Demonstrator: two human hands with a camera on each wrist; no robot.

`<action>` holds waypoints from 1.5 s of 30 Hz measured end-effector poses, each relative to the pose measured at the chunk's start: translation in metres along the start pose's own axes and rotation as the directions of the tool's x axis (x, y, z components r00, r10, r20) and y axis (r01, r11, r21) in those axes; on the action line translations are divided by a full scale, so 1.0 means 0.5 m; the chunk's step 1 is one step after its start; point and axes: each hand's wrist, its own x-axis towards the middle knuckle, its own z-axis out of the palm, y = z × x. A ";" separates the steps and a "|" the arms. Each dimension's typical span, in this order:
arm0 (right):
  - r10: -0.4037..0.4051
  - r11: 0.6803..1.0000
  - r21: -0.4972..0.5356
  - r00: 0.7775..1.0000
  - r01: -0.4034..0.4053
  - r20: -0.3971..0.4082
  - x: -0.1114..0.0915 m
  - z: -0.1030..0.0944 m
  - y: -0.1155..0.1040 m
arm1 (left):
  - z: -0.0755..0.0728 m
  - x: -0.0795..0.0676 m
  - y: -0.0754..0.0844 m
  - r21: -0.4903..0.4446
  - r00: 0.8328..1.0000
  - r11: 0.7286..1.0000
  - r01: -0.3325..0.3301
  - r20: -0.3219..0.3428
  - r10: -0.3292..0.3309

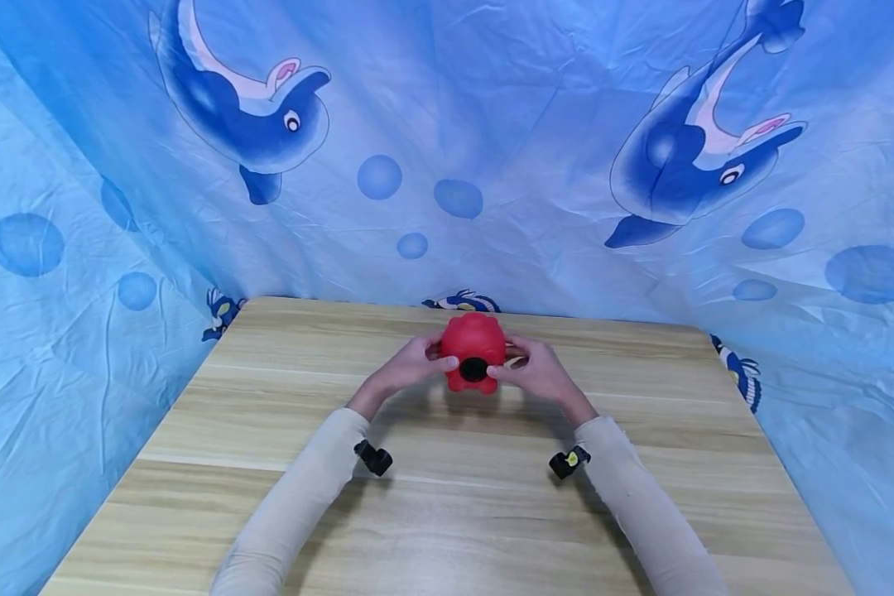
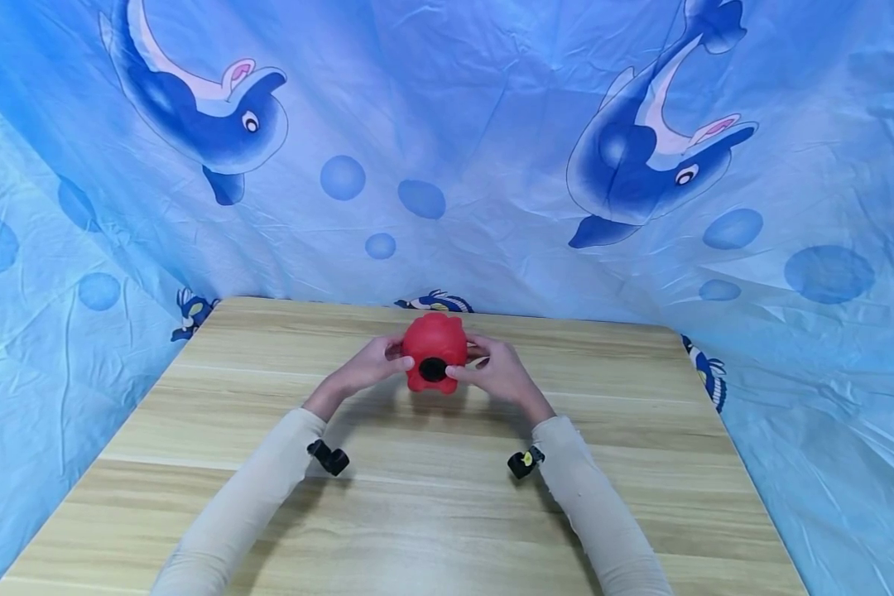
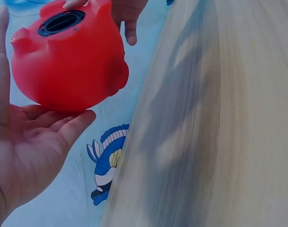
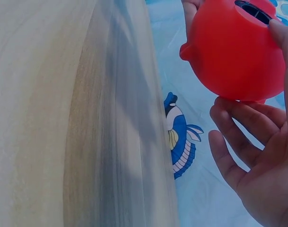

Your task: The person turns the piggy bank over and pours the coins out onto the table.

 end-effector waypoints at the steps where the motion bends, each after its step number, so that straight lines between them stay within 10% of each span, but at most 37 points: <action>1: 0.001 1.000 0.003 1.000 -0.001 -0.001 0.000 0.000 0.000 | 0.001 -0.001 0.001 -0.008 1.000 1.000 -0.003 0.003 0.003; 29: 0.000 1.000 0.013 1.000 0.001 -0.018 -0.009 0.000 -0.005 | 0.015 -0.001 -0.026 -0.077 0.995 0.996 -0.052 -0.092 0.045; 45: -0.101 0.993 -0.080 0.973 0.086 -0.209 -0.057 -0.021 -0.041 | 0.017 0.001 -0.031 -0.076 0.990 0.995 -0.066 -0.131 0.056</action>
